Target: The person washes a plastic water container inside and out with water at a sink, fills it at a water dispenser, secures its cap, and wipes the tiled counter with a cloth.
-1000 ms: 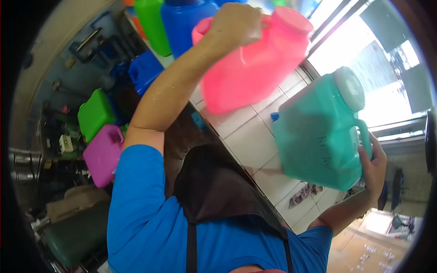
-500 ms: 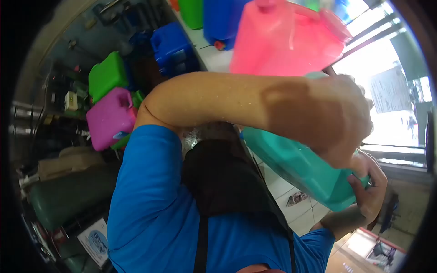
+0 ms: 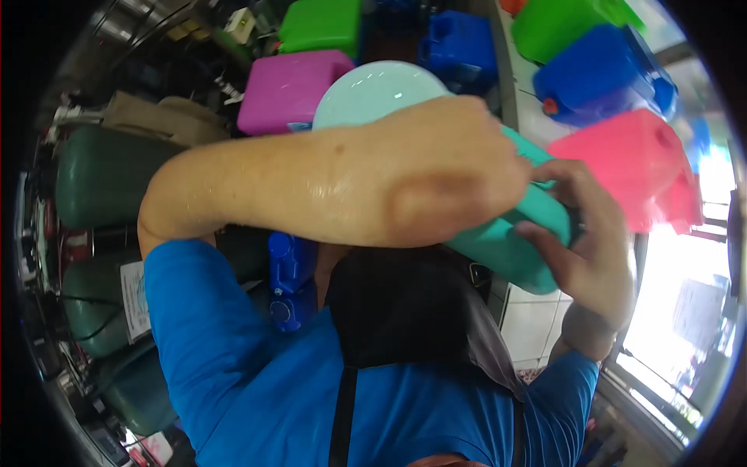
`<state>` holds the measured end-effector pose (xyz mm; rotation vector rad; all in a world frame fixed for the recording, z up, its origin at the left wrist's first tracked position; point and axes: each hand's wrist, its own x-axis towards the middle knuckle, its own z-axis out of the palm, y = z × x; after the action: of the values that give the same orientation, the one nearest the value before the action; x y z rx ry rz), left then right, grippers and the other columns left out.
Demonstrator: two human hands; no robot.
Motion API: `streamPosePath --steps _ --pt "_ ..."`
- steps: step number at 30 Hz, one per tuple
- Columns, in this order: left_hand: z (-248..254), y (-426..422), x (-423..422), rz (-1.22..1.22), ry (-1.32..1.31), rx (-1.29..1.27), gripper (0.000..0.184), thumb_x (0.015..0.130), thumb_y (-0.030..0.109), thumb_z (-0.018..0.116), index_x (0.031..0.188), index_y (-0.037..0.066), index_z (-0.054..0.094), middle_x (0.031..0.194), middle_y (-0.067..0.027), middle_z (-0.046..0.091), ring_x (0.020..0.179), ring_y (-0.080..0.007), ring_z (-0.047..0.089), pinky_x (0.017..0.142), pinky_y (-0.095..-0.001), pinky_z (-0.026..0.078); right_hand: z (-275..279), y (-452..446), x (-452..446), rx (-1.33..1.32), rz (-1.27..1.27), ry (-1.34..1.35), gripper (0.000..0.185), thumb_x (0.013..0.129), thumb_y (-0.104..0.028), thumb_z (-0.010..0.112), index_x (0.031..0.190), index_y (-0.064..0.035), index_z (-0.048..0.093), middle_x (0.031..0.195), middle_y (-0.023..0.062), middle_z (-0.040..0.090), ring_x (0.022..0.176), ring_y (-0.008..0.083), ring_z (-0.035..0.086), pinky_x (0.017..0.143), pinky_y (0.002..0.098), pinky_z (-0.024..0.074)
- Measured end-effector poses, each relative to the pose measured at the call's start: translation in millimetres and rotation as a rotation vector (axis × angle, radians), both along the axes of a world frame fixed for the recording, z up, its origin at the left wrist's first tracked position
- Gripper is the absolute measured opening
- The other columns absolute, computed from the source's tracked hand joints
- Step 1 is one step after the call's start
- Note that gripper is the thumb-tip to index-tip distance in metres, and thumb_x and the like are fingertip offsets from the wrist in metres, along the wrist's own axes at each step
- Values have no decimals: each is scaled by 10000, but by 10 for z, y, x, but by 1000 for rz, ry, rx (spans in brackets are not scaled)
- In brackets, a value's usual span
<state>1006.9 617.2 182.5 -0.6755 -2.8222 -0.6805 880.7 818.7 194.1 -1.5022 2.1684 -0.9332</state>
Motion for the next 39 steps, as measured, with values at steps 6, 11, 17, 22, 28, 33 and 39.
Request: streamPosePath --steps 6,11,17,22,28,33,39 --pt "-1063 -423 746 286 -35 13 160 727 74 635 868 0 646 813 -177 685 826 -351 667 748 -438 495 -818 -852 409 228 303 226 474 681 -43 798 1126 -71 639 971 169 669 963 382 634 878 457 508" --pt "-2173 -523 894 434 -172 50 243 713 37 637 955 13 633 868 -142 656 899 -321 630 876 -421 454 -1998 -1086 514 310 324 93 437 705 -63 764 1125 -65 643 1036 189 673 1104 418 588 1031 488 451" --pt "-3663 -344 724 330 -170 -75 254 703 58 654 956 64 647 847 -93 667 879 -267 649 1087 -461 361 -3239 -694 636 419 162 43 465 728 -117 767 1169 -58 636 1148 198 653 1192 413 557 1094 477 402" --pt "-4325 -374 489 242 -285 -139 289 691 61 654 979 57 657 836 -102 678 902 -273 670 1145 -466 310 -2781 -282 471 148 -136 272 486 756 -119 778 1210 -37 626 1256 186 612 1224 425 543 1068 489 414" --pt "-4771 -442 -85 313 -495 -105 239 713 47 634 943 47 697 824 -137 713 882 -299 698 1153 -467 314 -2673 680 -164 95 -596 494 438 812 -160 760 1203 -20 619 1286 191 565 1232 404 513 1011 497 441" --pt "-5033 -435 -700 426 -669 -182 276 757 113 668 1029 91 713 925 -142 731 940 -304 701 1158 -468 308 -2996 1094 -417 167 -771 450 680 810 -278 805 1384 -68 506 1389 202 478 1281 417 469 1028 497 425" --pt "-5409 -567 -1309 489 -762 -207 287 795 168 679 1074 114 711 976 -141 733 990 -290 697 1156 -489 308 -3256 1172 -425 287 -742 421 830 781 -401 791 1434 -28 441 1436 222 444 1361 435 383 1118 538 317"
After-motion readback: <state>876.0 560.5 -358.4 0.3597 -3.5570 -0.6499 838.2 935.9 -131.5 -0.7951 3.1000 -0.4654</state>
